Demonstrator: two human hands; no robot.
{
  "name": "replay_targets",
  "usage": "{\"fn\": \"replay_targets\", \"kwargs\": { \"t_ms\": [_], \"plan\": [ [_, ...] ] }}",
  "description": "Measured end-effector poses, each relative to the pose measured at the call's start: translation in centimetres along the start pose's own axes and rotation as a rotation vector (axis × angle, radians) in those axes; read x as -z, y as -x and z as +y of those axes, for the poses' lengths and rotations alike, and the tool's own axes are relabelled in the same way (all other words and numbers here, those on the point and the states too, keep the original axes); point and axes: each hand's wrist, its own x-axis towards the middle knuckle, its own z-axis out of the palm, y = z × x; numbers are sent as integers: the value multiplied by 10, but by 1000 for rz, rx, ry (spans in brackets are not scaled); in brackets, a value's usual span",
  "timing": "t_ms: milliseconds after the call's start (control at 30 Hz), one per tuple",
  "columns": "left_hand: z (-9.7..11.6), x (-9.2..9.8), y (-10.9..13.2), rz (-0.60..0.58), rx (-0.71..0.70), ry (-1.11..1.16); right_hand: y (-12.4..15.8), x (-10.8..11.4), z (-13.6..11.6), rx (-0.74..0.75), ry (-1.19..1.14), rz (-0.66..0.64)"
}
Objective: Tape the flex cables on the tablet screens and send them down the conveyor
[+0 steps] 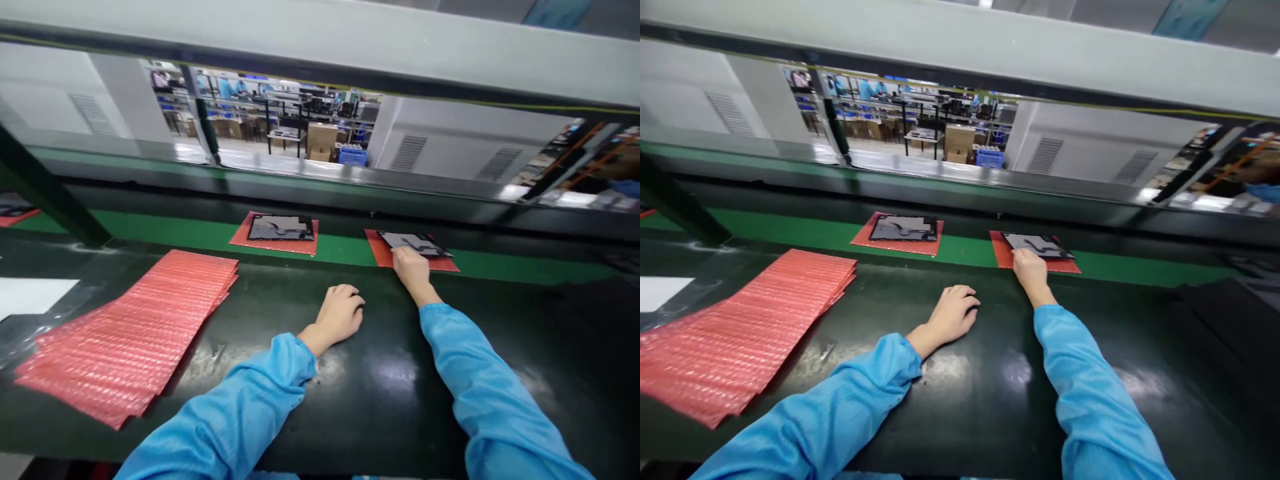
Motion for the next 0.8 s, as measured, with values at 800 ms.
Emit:
{"fn": "replay_targets", "kwargs": {
  "t_ms": [800],
  "plan": [
    [3,-29,-63,-9,-65,-322,56,64,-25,-405,-294,-190]
  ]
}}
